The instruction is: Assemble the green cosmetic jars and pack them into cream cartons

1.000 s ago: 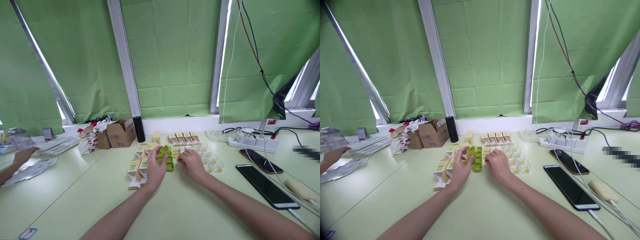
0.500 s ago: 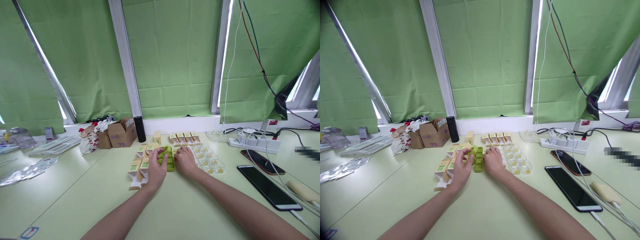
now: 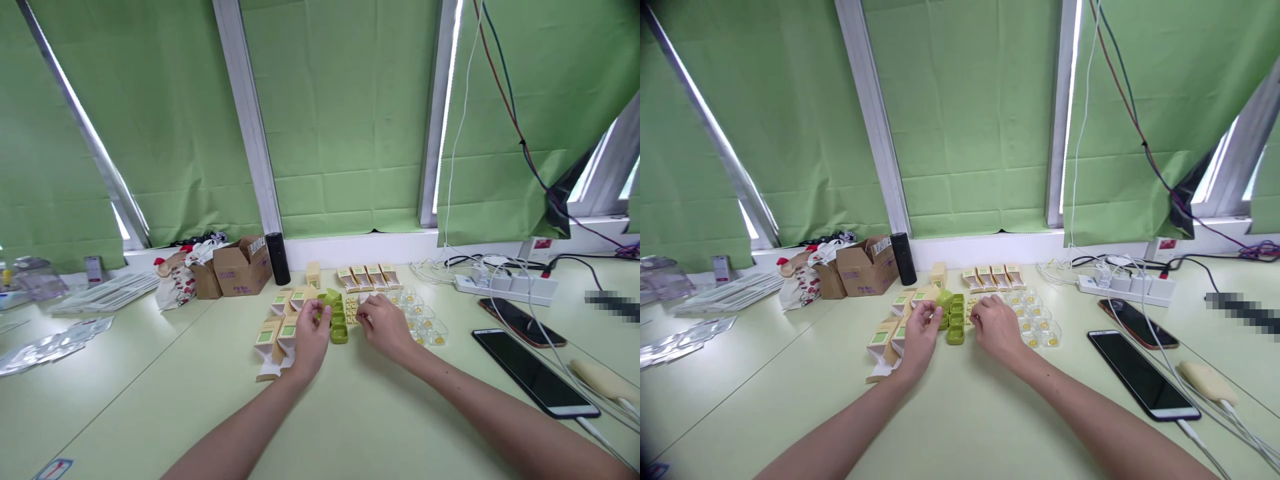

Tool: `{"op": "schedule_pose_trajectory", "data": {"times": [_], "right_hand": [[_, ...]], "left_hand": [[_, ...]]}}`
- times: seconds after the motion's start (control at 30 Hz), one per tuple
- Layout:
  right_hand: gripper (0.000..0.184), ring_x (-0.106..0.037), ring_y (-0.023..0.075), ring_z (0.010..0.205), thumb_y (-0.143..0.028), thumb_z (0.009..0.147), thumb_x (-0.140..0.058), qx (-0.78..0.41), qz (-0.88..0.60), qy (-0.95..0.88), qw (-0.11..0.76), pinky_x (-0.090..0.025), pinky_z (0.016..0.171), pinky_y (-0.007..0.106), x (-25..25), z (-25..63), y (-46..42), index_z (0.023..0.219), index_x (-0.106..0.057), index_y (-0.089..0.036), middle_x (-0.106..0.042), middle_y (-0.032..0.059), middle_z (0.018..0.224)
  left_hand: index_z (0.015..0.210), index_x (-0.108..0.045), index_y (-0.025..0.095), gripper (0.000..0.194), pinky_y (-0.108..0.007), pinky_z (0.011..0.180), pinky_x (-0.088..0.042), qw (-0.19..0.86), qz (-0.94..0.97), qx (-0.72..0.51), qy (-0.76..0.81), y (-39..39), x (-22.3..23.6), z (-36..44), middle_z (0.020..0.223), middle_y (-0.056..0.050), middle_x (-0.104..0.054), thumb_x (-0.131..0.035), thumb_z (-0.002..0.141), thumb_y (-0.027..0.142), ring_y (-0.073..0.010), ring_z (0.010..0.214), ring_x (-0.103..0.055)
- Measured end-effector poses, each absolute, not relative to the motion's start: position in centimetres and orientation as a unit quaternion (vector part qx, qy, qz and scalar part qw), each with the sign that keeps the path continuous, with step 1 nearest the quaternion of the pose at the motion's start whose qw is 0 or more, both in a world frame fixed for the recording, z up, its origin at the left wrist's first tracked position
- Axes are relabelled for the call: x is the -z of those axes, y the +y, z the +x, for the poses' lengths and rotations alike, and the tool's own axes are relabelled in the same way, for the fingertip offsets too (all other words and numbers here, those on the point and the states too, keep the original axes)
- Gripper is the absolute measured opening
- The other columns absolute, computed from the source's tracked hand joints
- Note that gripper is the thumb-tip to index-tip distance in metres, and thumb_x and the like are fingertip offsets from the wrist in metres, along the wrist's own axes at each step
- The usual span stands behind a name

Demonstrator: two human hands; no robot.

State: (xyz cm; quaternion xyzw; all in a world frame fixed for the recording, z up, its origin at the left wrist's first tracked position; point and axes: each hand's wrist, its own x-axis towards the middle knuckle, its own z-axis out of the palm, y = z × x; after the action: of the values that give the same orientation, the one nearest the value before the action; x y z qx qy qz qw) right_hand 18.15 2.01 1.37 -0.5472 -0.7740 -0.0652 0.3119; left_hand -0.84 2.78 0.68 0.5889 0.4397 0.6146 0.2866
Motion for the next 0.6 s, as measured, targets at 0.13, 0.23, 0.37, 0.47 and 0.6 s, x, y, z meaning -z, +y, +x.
{"op": "schedule_pose_trajectory", "data": {"times": [0.13,0.23,0.37,0.47,0.6], "right_hand": [[0.017,-0.067,0.0190,0.080,-0.019,0.095,-0.059,-0.023,-0.536,-0.805,0.254,-0.033,0.063,0.030,0.2,17.7,-1.3,0.088,-0.075,-0.023,-0.077,0.0032,0.090],[0.018,-0.068,0.0183,0.076,-0.021,0.095,-0.058,-0.050,-0.523,-0.823,0.216,-0.031,0.062,0.030,1.6,17.2,-2.6,0.087,-0.074,-0.023,-0.078,0.0029,0.088],[0.017,-0.069,0.0181,0.076,-0.020,0.095,-0.058,-0.064,-0.506,-0.834,0.211,-0.030,0.063,0.029,2.5,17.0,-2.9,0.087,-0.073,-0.022,-0.079,0.0019,0.088],[0.015,-0.070,0.0181,0.077,-0.019,0.095,-0.059,-0.066,-0.497,-0.838,0.215,-0.030,0.063,0.028,2.6,17.2,-2.8,0.090,-0.072,-0.022,-0.080,0.0014,0.090],[0.015,-0.071,0.0187,0.080,-0.019,0.094,-0.059,-0.068,-0.491,-0.842,0.214,-0.031,0.065,0.028,2.6,17.3,-2.7,0.092,-0.073,-0.023,-0.080,0.0019,0.091]], "left_hand": [[0.084,-0.055,0.021,0.045,-0.025,0.059,-0.040,0.433,0.527,-0.607,0.409,2.7,-1.2,-0.7,0.079,-0.003,-0.067,-0.078,0.079,0.059,-0.0169,0.071,-0.061],[0.082,-0.054,0.020,0.044,-0.024,0.053,-0.036,0.522,0.480,-0.586,0.393,2.6,-1.3,-0.6,0.079,-0.007,-0.073,-0.081,0.078,0.054,-0.0151,0.064,-0.058],[0.084,-0.053,0.020,0.034,-0.025,0.053,-0.038,0.626,0.395,-0.575,0.350,2.4,-1.5,-0.5,0.079,-0.011,-0.077,-0.079,0.083,0.042,-0.0151,0.059,-0.058],[0.085,-0.052,0.020,0.027,-0.026,0.055,-0.041,0.662,0.354,-0.571,0.331,2.3,-1.6,-0.4,0.077,-0.011,-0.077,-0.075,0.087,0.035,-0.0155,0.057,-0.059],[0.082,-0.051,0.020,0.025,-0.027,0.057,-0.042,0.679,0.341,-0.565,0.321,2.2,-1.7,-0.3,0.076,-0.011,-0.077,-0.071,0.090,0.033,-0.0159,0.056,-0.060]]}}
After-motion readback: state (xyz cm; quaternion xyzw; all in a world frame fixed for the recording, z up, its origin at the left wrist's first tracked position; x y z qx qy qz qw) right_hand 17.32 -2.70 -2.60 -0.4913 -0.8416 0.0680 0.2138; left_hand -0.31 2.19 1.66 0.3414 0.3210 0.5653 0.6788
